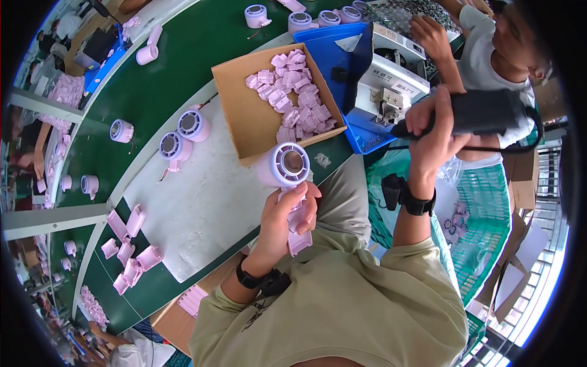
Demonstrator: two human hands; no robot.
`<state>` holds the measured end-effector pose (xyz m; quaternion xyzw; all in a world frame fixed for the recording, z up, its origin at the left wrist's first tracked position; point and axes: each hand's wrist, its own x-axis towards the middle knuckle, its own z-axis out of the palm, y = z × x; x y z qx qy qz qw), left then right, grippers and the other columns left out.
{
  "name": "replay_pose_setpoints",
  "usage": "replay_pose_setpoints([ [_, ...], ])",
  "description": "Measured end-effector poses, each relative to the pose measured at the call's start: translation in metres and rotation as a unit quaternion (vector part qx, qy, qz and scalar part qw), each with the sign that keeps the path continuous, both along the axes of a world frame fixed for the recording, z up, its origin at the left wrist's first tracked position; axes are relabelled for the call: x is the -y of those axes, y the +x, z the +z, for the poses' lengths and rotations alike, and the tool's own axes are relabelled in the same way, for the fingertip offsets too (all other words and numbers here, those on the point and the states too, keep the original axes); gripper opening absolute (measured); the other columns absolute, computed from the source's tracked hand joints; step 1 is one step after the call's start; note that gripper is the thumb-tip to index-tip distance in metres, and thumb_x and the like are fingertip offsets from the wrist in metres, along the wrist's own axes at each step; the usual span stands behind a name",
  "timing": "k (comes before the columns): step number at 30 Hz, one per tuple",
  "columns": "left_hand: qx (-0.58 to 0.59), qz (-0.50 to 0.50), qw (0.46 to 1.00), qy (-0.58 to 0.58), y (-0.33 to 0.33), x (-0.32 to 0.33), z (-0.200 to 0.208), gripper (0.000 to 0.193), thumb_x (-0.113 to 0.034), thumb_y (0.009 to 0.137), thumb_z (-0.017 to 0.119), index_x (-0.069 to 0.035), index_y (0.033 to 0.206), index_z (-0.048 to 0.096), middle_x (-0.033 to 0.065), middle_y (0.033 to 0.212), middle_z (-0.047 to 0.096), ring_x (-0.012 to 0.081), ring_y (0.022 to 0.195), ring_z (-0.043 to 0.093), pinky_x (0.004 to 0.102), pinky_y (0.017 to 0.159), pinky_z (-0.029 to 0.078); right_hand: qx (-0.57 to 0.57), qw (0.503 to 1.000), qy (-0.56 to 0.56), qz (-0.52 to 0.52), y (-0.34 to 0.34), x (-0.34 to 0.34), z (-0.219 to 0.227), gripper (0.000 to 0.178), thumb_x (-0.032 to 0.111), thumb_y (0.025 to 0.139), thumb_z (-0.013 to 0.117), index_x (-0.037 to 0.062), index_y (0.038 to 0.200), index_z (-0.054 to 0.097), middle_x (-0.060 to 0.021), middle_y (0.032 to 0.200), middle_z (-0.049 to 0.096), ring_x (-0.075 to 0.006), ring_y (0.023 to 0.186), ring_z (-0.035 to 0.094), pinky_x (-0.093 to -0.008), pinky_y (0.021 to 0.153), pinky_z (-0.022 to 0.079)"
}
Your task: The person assembles handheld fans by fitting a fan motor into a plastic housing and snapping a small pink component into the joint. They then use a power screwdriver to drive a screw into the assembly before placing the fan onto the conveyor belt.
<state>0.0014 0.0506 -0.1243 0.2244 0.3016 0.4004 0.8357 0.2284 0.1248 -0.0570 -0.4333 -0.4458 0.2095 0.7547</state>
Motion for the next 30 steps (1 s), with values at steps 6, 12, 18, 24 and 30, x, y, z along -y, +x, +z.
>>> replay_pose_setpoints([
  [6,0.006,0.034,0.999,-0.018,0.0,0.005,-0.002,0.032,-0.029,0.1,0.042,0.0,0.097,0.056,0.003,0.06,0.049,0.0093,0.042,0.037,0.0253,0.045,0.03,-0.132,0.985,0.073,0.086,-0.029,0.039,0.02,0.016,0.016,0.097,0.045,0.0018,0.103,0.051,0.0012,0.049,0.036,-0.0075,0.036,0.031,-0.0253,0.036,0.028],
  [12,0.072,0.055,0.994,-0.065,0.007,0.003,0.0,0.031,-0.031,0.098,0.045,-0.002,0.097,0.057,0.0021,0.061,0.048,0.0098,0.042,0.037,0.0258,0.046,0.029,-0.205,0.916,0.154,0.309,-0.071,0.068,0.034,0.023,0.029,0.097,0.046,0.0073,0.105,0.048,-0.0002,0.05,0.042,-0.0068,0.035,0.035,-0.0205,0.033,0.031],
  [18,0.115,0.057,0.988,-0.089,0.001,0.007,0.001,0.03,-0.029,0.094,0.053,0.0,0.093,0.056,0.0058,0.063,0.049,0.0115,0.043,0.039,0.0268,0.045,0.032,-0.14,0.905,0.138,0.378,-0.081,0.068,0.02,0.025,0.034,0.1,0.043,0.0132,0.115,0.042,-0.0029,0.055,0.048,-0.0125,0.04,0.041,-0.0256,0.038,0.037],
  [24,0.116,0.056,0.988,-0.085,0.001,0.009,0.005,0.03,-0.03,0.094,0.053,0.0,0.093,0.057,0.0055,0.062,0.049,0.0116,0.043,0.04,0.0267,0.045,0.032,-0.148,0.895,0.118,0.404,-0.083,0.067,0.017,0.027,0.035,0.101,0.043,0.0159,0.12,0.041,-0.004,0.059,0.051,-0.0149,0.044,0.044,-0.0296,0.042,0.041],
  [30,0.114,0.029,0.99,-0.074,0.0,0.01,0.009,0.034,-0.035,0.098,0.046,-0.002,0.097,0.058,0.0017,0.063,0.046,0.0103,0.044,0.038,0.0257,0.047,0.027,-0.131,0.893,0.114,0.415,-0.086,0.066,0.013,0.029,0.034,0.102,0.042,0.0148,0.123,0.039,-0.0053,0.063,0.051,-0.0154,0.045,0.043,-0.0298,0.042,0.04],
])
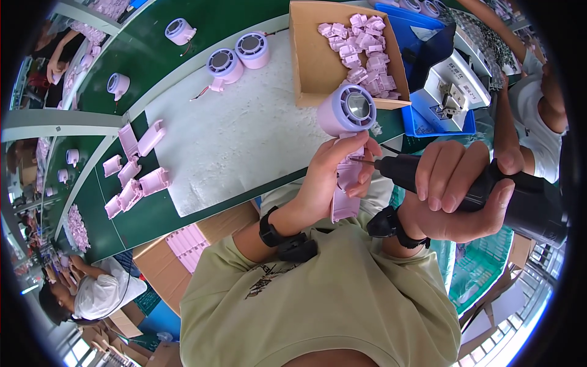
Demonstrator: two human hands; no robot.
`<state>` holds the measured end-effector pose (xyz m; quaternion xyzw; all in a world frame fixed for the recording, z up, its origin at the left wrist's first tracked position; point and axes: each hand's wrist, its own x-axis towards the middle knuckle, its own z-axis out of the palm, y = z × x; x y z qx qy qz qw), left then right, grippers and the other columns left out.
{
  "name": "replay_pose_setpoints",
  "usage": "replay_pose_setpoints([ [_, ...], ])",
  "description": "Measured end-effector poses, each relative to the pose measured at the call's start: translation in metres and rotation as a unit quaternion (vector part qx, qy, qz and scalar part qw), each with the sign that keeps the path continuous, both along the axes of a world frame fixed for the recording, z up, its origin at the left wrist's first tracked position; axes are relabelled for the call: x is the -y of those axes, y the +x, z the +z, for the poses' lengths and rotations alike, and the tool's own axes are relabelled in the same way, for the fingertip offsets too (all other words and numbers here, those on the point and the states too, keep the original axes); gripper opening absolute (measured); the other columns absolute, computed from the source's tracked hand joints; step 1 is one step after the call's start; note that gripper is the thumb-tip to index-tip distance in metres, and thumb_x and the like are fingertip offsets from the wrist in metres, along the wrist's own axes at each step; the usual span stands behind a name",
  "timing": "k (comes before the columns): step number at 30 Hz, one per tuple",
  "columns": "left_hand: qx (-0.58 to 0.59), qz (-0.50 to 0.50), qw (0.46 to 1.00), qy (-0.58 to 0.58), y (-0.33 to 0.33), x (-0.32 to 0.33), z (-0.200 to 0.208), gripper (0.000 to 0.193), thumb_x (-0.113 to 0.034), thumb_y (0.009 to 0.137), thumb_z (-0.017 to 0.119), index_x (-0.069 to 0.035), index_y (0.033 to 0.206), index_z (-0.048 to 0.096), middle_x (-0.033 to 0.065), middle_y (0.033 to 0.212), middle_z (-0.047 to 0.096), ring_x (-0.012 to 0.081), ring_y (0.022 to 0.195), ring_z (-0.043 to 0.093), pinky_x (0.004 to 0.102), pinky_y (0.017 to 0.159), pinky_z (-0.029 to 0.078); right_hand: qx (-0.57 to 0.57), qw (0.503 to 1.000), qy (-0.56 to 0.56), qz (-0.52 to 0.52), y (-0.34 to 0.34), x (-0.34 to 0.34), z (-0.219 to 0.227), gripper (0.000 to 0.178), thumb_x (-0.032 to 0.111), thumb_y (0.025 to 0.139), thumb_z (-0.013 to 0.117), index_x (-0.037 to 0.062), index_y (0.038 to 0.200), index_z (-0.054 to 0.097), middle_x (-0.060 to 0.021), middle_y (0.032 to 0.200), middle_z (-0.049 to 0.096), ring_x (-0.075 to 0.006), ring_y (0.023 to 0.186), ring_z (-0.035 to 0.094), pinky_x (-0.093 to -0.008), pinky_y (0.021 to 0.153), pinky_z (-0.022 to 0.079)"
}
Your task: The person assembles handheld fans by fitting a fan motor into a plastic housing and snapping a small pink component into the joint. They then use a power screwdriver to drive a screw into the assembly before placing the fan onto the conveyor belt.
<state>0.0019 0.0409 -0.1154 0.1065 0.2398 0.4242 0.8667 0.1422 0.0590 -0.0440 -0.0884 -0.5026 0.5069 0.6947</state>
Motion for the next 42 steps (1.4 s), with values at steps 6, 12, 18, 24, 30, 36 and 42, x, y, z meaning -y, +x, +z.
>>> replay_pose_setpoints([
  [6,0.01,0.017,1.0,0.0,-0.002,0.004,-0.003,0.034,-0.034,0.099,0.045,-0.002,0.098,0.058,0.0017,0.062,0.045,0.0097,0.044,0.036,0.0255,0.047,0.027,0.013,0.998,-0.006,-0.064,-0.015,0.003,0.002,0.024,0.03,0.1,0.041,0.0091,0.11,0.044,-0.0022,0.055,0.045,-0.0102,0.041,0.039,-0.0233,0.039,0.036],
  [12,-0.07,0.048,0.996,0.011,0.002,0.008,0.002,0.034,-0.032,0.098,0.045,-0.001,0.096,0.058,0.0016,0.062,0.045,0.0088,0.044,0.036,0.0249,0.045,0.028,0.029,0.998,0.023,-0.042,-0.014,0.006,0.003,0.021,0.03,0.1,0.043,0.0115,0.11,0.043,-0.0024,0.057,0.047,-0.0102,0.043,0.04,-0.024,0.041,0.037],
  [18,-0.12,0.069,0.99,0.034,0.0,0.006,0.011,0.033,-0.031,0.097,0.048,0.0,0.095,0.059,0.0025,0.063,0.047,0.0093,0.045,0.039,0.0242,0.045,0.03,0.022,0.999,0.027,-0.028,-0.016,0.004,0.002,0.023,0.032,0.099,0.047,0.0128,0.11,0.042,-0.0022,0.058,0.047,-0.0103,0.043,0.041,-0.0233,0.041,0.038],
  [24,-0.146,0.045,0.988,0.024,-0.009,-0.004,0.017,0.031,-0.029,0.096,0.053,0.002,0.096,0.059,0.0072,0.068,0.056,0.0134,0.047,0.049,0.0257,0.044,0.037,-0.01,0.997,0.056,-0.057,-0.021,0.0,0.003,0.034,0.035,0.097,0.053,0.0111,0.117,0.039,-0.0051,0.062,0.05,-0.0134,0.045,0.043,-0.0265,0.043,0.04],
  [30,-0.343,0.026,0.933,0.103,-0.108,-0.04,0.039,0.039,-0.03,0.093,0.059,0.003,0.111,0.052,0.0195,0.09,0.068,0.0212,0.06,0.066,0.0307,0.055,0.054,-0.055,0.994,-0.004,-0.093,0.009,-0.004,0.001,0.043,0.032,0.095,0.059,0.0066,0.121,0.037,-0.0076,0.063,0.053,-0.0145,0.043,0.042,-0.0287,0.042,0.04],
  [36,-0.468,0.086,0.875,0.095,-0.251,-0.146,0.039,0.03,-0.023,0.088,0.063,0.001,0.104,0.055,0.0235,0.102,0.068,0.0237,0.077,0.068,0.0345,0.067,0.058,0.191,0.886,-0.186,-0.379,0.021,-0.02,-0.006,0.049,0.009,0.088,0.064,-0.0017,0.129,0.038,-0.01,0.082,0.059,-0.023,0.079,0.062,-0.0362,0.081,0.05],
  [42,-0.706,0.153,0.684,0.102,-0.376,-0.243,-0.065,0.035,-0.031,0.076,0.078,0.0,0.091,0.07,0.012,0.097,0.068,0.0217,0.079,0.064,0.0347,0.068,0.05,0.436,0.744,0.065,-0.502,-0.003,0.021,-0.005,0.053,0.002,0.079,0.072,-0.0019,0.126,0.047,-0.0194,0.118,0.057,-0.033,0.115,0.053,-0.0456,0.102,0.039],
])
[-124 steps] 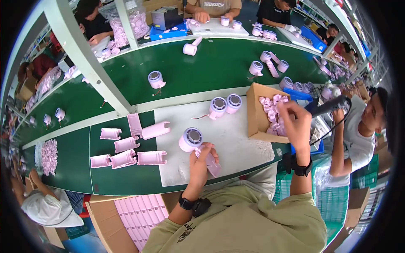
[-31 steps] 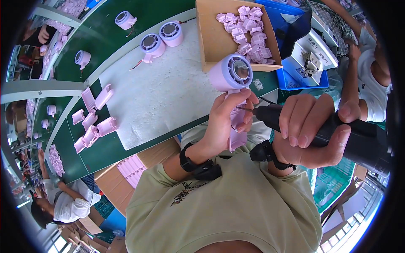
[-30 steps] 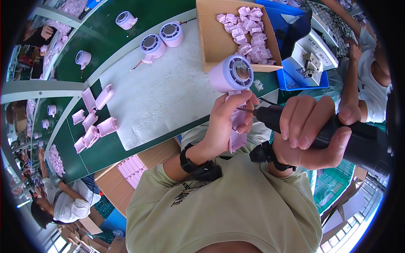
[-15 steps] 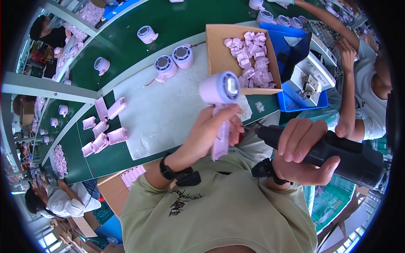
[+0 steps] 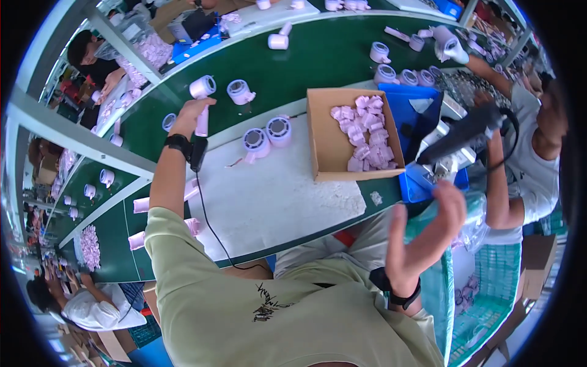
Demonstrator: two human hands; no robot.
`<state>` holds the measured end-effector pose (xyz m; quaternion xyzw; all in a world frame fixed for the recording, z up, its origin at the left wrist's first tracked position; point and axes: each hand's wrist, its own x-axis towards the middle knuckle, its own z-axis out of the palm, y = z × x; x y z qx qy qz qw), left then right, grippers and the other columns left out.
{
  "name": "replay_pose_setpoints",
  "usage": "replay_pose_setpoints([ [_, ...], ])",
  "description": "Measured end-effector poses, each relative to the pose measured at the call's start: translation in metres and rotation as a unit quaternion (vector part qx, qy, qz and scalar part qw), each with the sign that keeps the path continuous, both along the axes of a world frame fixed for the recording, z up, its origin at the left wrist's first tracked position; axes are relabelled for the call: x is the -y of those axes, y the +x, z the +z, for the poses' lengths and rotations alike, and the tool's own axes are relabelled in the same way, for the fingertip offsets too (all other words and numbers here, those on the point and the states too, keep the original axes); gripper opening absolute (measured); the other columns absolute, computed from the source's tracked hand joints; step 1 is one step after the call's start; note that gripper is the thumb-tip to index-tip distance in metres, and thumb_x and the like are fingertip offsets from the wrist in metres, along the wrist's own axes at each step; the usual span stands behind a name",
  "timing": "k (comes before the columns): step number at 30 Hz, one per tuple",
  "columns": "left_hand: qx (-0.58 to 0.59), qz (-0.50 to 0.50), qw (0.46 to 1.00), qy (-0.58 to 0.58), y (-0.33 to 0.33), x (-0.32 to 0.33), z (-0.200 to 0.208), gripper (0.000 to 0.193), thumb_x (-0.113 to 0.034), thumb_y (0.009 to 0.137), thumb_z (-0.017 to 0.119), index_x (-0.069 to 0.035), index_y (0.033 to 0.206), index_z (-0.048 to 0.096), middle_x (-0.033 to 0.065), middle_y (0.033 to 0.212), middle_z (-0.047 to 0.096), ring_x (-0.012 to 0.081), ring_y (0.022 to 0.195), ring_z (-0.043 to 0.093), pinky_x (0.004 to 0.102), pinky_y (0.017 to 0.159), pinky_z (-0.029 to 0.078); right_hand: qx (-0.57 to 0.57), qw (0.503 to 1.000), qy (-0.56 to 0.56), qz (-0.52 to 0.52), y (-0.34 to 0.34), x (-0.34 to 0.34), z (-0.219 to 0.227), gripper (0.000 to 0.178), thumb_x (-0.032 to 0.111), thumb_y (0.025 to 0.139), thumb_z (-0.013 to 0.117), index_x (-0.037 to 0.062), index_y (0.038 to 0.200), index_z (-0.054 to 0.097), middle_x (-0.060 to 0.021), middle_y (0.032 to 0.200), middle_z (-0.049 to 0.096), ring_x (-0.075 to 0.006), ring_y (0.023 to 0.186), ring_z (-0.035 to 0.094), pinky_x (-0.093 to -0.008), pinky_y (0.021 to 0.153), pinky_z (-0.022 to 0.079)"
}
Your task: The person assembles handheld fans by fitting a fan motor into a plastic housing and snapping a small pink component into the joint. They then use a power screwdriver to drive a screw into the assembly before placing the fan onto the conveyor belt.
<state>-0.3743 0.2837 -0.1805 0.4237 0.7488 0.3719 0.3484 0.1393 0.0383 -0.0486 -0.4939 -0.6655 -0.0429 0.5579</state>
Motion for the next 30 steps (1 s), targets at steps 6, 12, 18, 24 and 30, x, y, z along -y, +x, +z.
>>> replay_pose_setpoints([
  [6,-0.303,0.059,0.95,-0.056,-0.012,-0.04,-0.024,0.078,-0.068,0.067,0.073,0.006,0.091,0.07,0.0199,0.096,0.071,0.0316,0.09,0.069,0.0416,0.08,0.051,-0.218,0.767,0.002,0.604,-0.094,-0.011,0.058,0.05,0.022,0.072,0.079,-0.0111,0.102,0.057,-0.0244,0.096,0.063,-0.032,0.076,0.064,-0.0356,0.069,0.054],
  [12,-0.395,-0.042,0.918,-0.007,-0.003,0.005,-0.013,0.062,-0.058,0.077,0.069,0.003,0.089,0.069,0.0264,0.093,0.068,0.0378,0.091,0.067,0.045,0.083,0.051,-0.164,0.729,-0.024,0.664,-0.125,-0.044,0.04,0.047,0.022,0.073,0.077,-0.0086,0.103,0.059,-0.023,0.098,0.063,-0.0312,0.079,0.064,-0.0358,0.071,0.053],
  [18,-0.478,-0.076,0.874,0.054,0.01,0.044,-0.008,0.026,-0.023,0.088,0.06,0.002,0.085,0.067,0.0243,0.082,0.067,0.0423,0.085,0.066,0.0474,0.075,0.054,-0.124,0.678,0.006,0.724,-0.172,-0.064,0.024,0.043,0.023,0.075,0.075,-0.0056,0.104,0.06,-0.0213,0.1,0.064,-0.0302,0.082,0.064,-0.0361,0.072,0.053],
  [24,-0.585,-0.146,0.798,0.017,0.03,0.035,-0.001,0.014,-0.013,0.085,0.06,-0.001,0.081,0.067,0.0205,0.083,0.069,0.0364,0.078,0.069,0.0422,0.067,0.057,-0.064,0.676,0.035,0.733,-0.185,-0.101,0.019,0.04,0.023,0.076,0.074,-0.0026,0.105,0.062,-0.0196,0.101,0.065,-0.0293,0.085,0.064,-0.0363,0.074,0.053],
  [30,-0.666,-0.19,0.721,-0.015,0.04,0.018,0.006,0.004,-0.007,0.08,0.063,-0.004,0.079,0.064,0.0143,0.08,0.07,0.029,0.073,0.071,0.0362,0.063,0.059,-0.022,0.67,0.06,0.739,-0.194,-0.138,0.012,0.037,0.023,0.078,0.072,0.0005,0.106,0.064,-0.0179,0.103,0.065,-0.0283,0.088,0.064,-0.0366,0.075,0.053],
])
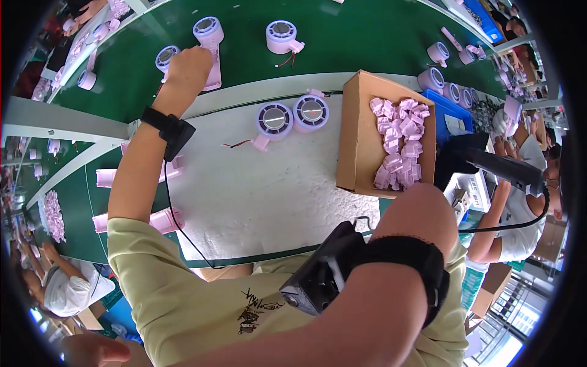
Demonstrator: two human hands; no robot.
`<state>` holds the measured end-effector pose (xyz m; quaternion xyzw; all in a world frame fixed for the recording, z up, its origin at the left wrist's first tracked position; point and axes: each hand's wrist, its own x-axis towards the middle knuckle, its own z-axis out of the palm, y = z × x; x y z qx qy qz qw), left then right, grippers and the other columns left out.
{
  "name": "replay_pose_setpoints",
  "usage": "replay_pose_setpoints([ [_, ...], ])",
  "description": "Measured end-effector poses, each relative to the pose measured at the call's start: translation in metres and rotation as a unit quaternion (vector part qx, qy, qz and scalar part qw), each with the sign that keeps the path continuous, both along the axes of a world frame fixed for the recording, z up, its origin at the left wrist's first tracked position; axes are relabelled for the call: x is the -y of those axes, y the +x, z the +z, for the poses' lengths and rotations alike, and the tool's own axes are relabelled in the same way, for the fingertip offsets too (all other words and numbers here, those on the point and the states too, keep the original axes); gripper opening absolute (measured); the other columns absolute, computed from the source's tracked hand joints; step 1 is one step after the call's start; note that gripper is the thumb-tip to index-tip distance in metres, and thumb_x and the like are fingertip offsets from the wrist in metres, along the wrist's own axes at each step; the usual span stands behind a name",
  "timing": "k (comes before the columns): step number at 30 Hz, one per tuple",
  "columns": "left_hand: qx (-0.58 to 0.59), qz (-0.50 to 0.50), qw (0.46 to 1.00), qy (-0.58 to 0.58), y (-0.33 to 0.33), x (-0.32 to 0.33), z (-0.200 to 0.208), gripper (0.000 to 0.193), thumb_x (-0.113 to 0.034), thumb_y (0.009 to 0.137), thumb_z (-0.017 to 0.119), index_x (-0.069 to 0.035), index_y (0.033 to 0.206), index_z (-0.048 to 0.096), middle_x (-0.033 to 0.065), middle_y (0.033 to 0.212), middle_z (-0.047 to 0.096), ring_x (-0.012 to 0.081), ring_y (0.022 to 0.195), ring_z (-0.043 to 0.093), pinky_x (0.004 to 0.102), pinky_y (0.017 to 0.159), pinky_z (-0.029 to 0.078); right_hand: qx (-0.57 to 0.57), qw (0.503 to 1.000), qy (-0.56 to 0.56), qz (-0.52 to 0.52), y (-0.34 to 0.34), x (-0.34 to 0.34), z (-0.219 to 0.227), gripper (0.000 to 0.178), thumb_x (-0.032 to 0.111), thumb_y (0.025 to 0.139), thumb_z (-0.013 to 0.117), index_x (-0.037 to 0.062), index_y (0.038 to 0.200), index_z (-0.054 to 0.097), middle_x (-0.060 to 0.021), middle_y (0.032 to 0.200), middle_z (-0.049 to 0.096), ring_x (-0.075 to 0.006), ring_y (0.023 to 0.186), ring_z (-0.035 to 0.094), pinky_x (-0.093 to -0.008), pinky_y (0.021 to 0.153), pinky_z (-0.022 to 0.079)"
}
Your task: The person assembles handheld fans by fitting a fan motor into a plastic housing and snapping a small pink component into the joint. They then use a power screwdriver to drive a screw into the assembly before placing the fan onto the conveyor belt.
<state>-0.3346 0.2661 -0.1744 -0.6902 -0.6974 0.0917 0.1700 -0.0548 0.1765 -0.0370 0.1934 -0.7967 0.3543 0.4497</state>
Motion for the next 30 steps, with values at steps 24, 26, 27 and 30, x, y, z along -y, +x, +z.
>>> replay_pose_setpoints([
  [24,0.375,0.028,0.927,-0.007,0.207,0.257,0.007,0.06,-0.03,0.082,0.067,-0.001,0.133,0.05,0.0198,0.141,0.047,0.0391,0.129,0.043,0.0547,0.11,0.029,0.596,0.474,0.136,-0.634,0.305,-0.49,-0.104,0.073,0.05,0.077,0.064,0.0048,0.134,0.052,-0.0308,0.137,0.047,-0.0473,0.124,0.048,-0.05,0.106,0.04],
  [26,0.375,0.03,0.926,-0.01,0.208,0.256,0.006,0.064,-0.033,0.082,0.065,0.0,0.134,0.048,0.0213,0.142,0.046,0.0415,0.13,0.041,0.0571,0.111,0.026,0.616,0.39,-0.087,-0.679,0.336,-0.481,-0.151,0.074,0.047,0.079,0.064,0.0113,0.141,0.044,-0.028,0.146,0.038,-0.0473,0.127,0.046,-0.0505,0.107,0.039],
  [27,0.387,0.05,0.921,-0.016,0.21,0.264,0.012,0.062,-0.034,0.084,0.064,-0.008,0.137,0.047,0.0183,0.144,0.044,0.0389,0.133,0.039,0.0547,0.113,0.025,0.631,0.402,-0.094,-0.657,0.332,-0.459,-0.155,0.069,0.044,0.077,0.065,0.0099,0.135,0.05,-0.0284,0.143,0.041,-0.0458,0.124,0.049,-0.0494,0.105,0.041],
  [30,0.413,0.086,0.907,-0.024,0.212,0.272,0.017,0.061,-0.036,0.087,0.063,-0.023,0.144,0.044,0.0123,0.15,0.04,0.0337,0.139,0.034,0.05,0.117,0.022,0.684,0.389,-0.048,-0.615,0.294,-0.443,-0.127,0.058,0.038,0.074,0.066,0.0069,0.123,0.059,-0.0292,0.133,0.049,-0.043,0.118,0.056,-0.0471,0.101,0.045],
])
